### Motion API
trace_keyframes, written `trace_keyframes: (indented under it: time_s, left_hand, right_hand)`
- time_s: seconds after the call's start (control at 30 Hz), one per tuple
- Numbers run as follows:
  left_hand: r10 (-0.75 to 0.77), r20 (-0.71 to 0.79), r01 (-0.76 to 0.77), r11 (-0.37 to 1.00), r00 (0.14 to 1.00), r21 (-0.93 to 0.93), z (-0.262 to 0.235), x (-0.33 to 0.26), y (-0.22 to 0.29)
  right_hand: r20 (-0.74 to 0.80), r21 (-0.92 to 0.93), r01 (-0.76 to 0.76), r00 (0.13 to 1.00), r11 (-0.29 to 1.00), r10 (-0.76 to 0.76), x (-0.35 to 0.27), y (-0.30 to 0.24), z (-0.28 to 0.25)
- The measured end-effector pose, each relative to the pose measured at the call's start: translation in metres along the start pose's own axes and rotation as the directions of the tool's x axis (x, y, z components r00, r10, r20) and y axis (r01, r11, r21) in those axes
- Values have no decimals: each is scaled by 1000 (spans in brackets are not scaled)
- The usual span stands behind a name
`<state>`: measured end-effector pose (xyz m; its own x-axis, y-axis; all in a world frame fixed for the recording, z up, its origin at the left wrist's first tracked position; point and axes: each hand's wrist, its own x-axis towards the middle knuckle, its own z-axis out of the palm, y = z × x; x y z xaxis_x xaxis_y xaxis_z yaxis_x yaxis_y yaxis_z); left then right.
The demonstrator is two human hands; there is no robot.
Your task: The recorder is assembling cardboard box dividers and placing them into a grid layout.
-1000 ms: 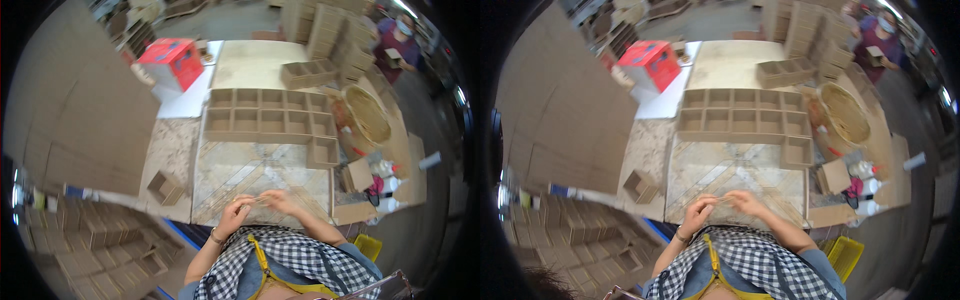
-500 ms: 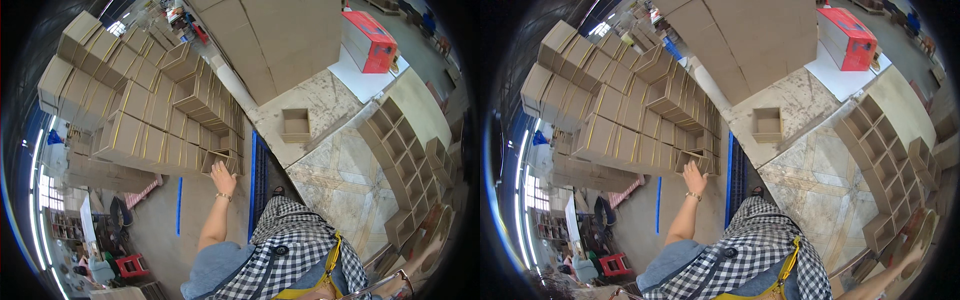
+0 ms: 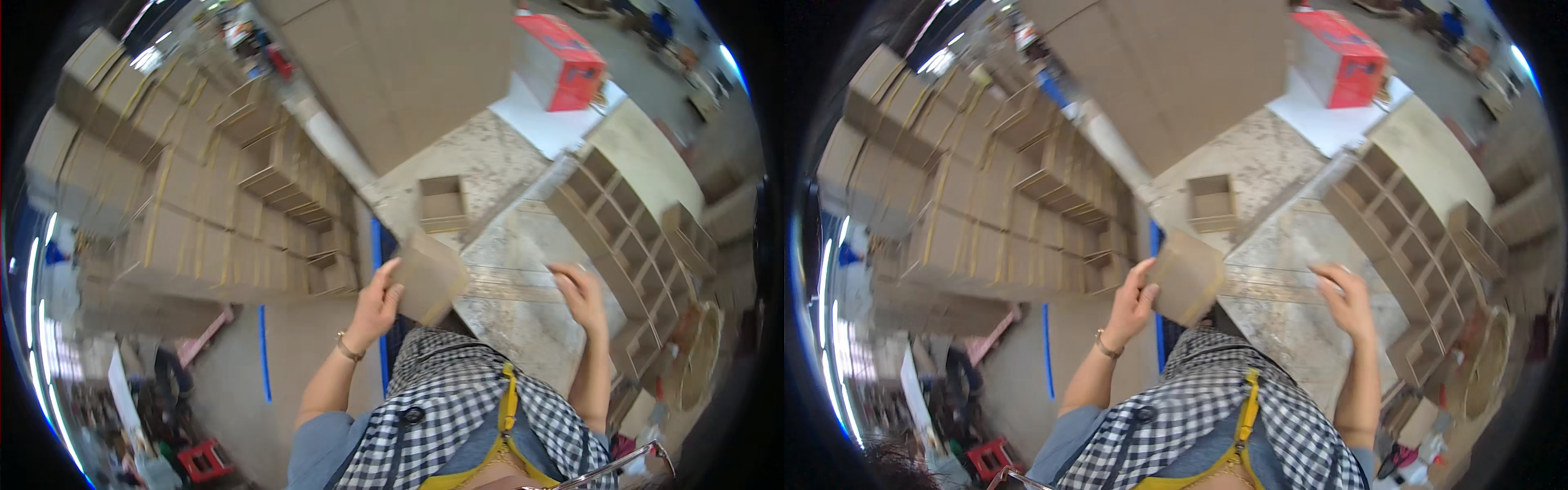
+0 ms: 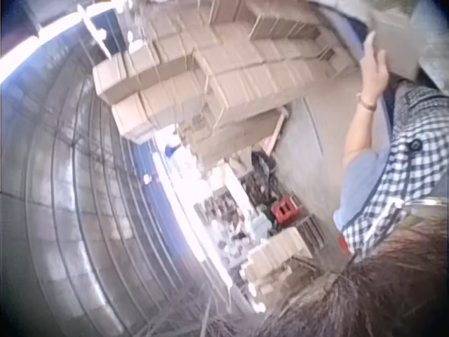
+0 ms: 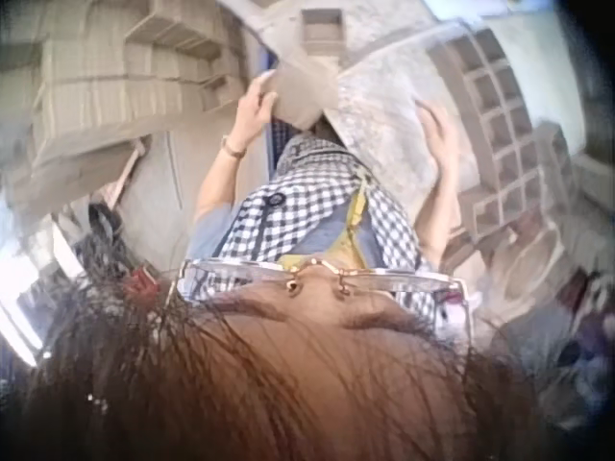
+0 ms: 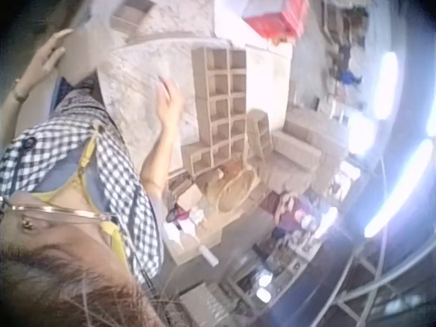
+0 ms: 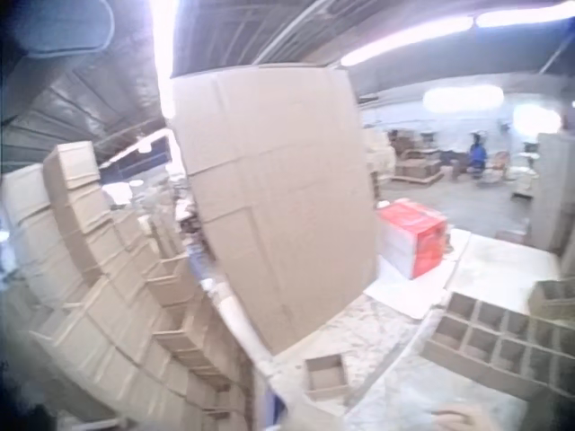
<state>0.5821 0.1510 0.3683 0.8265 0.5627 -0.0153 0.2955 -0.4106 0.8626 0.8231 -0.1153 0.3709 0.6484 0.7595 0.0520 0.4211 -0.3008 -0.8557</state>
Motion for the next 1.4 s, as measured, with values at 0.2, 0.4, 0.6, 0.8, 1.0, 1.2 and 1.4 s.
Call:
trace_keyframes:
  time_s: [0.2, 0.4, 0.6, 0.8, 1.0, 1.2, 1.4]
  left_hand:
    - [345, 431, -104, 865, 834, -492, 122, 13, 21]
    - [274, 628, -319, 947, 729, -44, 131, 28, 11]
    - [318, 640, -578, 779, 699, 244, 140, 84, -61]
    - [130, 320, -209, 952, 938, 223, 152, 104, -76]
    - [393, 234, -331, 906, 889, -264, 180, 47, 3]
    - [195, 279, -38, 876, 940, -481, 221, 11, 32]
    - [316, 293, -153, 871, 902, -468, 232, 8, 19]
  right_hand:
    - [620, 341, -415, 774, 844, 130, 21, 12, 30]
    - [492, 584, -571, 814, 577, 308, -4, 57, 73]
    - [326, 558, -331, 931, 761, 166, 0, 37, 84]
    - [209, 563, -317, 948, 763, 240, -22, 67, 47]
    - [-309, 772, -173, 739, 612, 598, -55, 88, -19]
    - [-455, 859, 57, 538, 508, 710, -77, 74, 12]
    - [-452, 883, 88, 431, 462, 781, -105, 109, 44]
